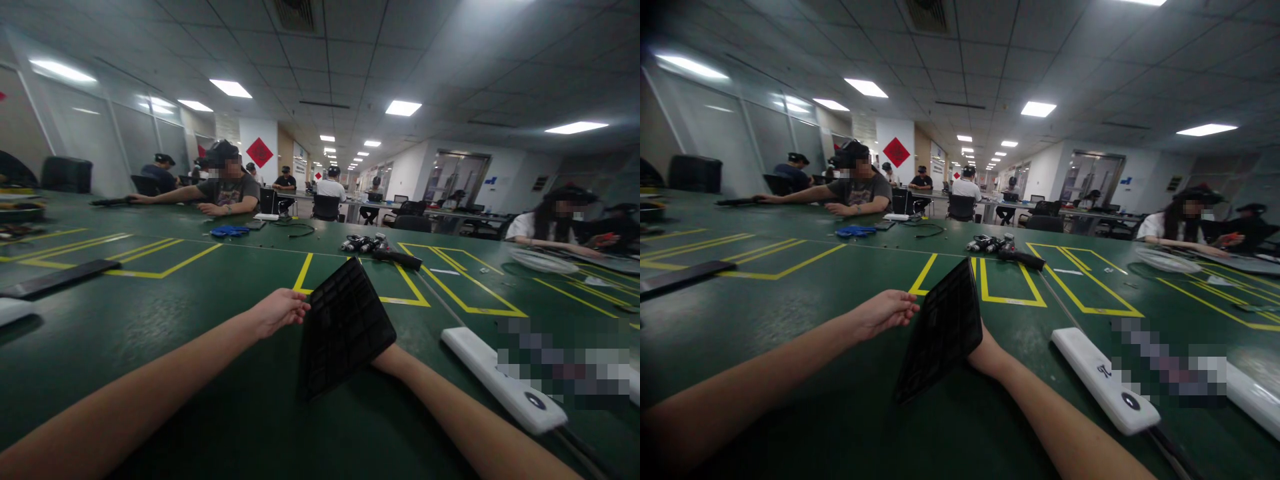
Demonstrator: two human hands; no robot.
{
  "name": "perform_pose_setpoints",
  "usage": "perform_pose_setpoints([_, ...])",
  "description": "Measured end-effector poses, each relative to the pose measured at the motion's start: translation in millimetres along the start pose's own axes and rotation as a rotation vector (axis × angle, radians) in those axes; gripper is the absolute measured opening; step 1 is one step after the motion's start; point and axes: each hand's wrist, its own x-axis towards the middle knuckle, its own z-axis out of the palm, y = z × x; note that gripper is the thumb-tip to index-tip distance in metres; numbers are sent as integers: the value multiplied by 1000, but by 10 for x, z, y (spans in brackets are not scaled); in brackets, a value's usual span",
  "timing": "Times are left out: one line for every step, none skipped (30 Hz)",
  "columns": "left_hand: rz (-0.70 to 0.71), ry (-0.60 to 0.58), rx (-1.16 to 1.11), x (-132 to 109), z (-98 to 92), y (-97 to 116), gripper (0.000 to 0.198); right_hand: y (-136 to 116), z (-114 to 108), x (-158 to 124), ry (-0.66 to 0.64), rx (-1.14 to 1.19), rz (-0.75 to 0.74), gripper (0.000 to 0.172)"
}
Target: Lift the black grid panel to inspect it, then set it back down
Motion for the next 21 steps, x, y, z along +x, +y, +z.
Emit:
perform_pose_setpoints([-1,-29,53,-12,-4,6,5,2,2,-2,1,1,-3,50])
perform_pose_setpoints([2,-59,117,-26,-6,15,12,2,5,-4,2,3,-4,50])
perform_pose_setpoints([10,-82,181,-41,-5,26,19,-2,7,-6,5,5,-5,51])
perform_pose_setpoints([21,-89,238,-56,-5,40,26,-8,8,-7,7,7,-5,51])
perform_pose_setpoints([33,-87,289,-70,-6,57,30,-15,7,-8,10,9,-5,51])
perform_pose_setpoints([43,-88,334,-84,-10,77,32,-23,4,-10,11,11,-5,51])
perform_pose_setpoints([48,-97,378,-98,-16,97,32,-32,0,-10,12,13,-6,51])
perform_pose_setpoints([47,-116,418,-113,-23,116,29,-40,-4,-11,12,15,-8,51])
perform_pose_setpoints([42,-146,448,-127,-31,134,26,-48,-9,-11,13,17,-9,51])
perform_pose_setpoints([39,-183,465,-140,-37,147,23,-55,-13,-11,14,19,-10,51])
perform_pose_setpoints([44,-216,470,-153,-41,155,22,-62,-15,-10,16,22,-10,52])
perform_pose_setpoints([65,-238,471,-164,-40,158,23,-68,-15,-8,18,24,-11,52])
perform_pose_setpoints([98,-246,478,-172,-35,156,24,-74,-15,-6,21,27,-12,51])
perform_pose_setpoints([140,-244,500,-178,-24,150,23,-78,-13,-3,23,30,-13,49])
perform_pose_setpoints([184,-234,537,-182,-10,142,22,-82,-12,-1,23,33,-13,48])
perform_pose_setpoints([225,-218,590,-183,7,133,20,-84,-12,1,23,35,-13,46])
perform_pose_setpoints([266,-200,654,-182,25,124,18,-84,-13,1,22,36,-12,45])
perform_pose_setpoints([309,-181,723,-179,42,117,15,-83,-14,1,21,36,-10,45])
perform_pose_setpoints([356,-163,791,-177,57,110,12,-81,-16,-1,20,35,-10,45])
perform_pose_setpoints([406,-146,852,-175,69,105,11,-77,-17,-2,20,37,-10,45])
perform_pose_setpoints([456,-133,906,-175,80,100,12,-72,-18,-3,21,39,-12,45])
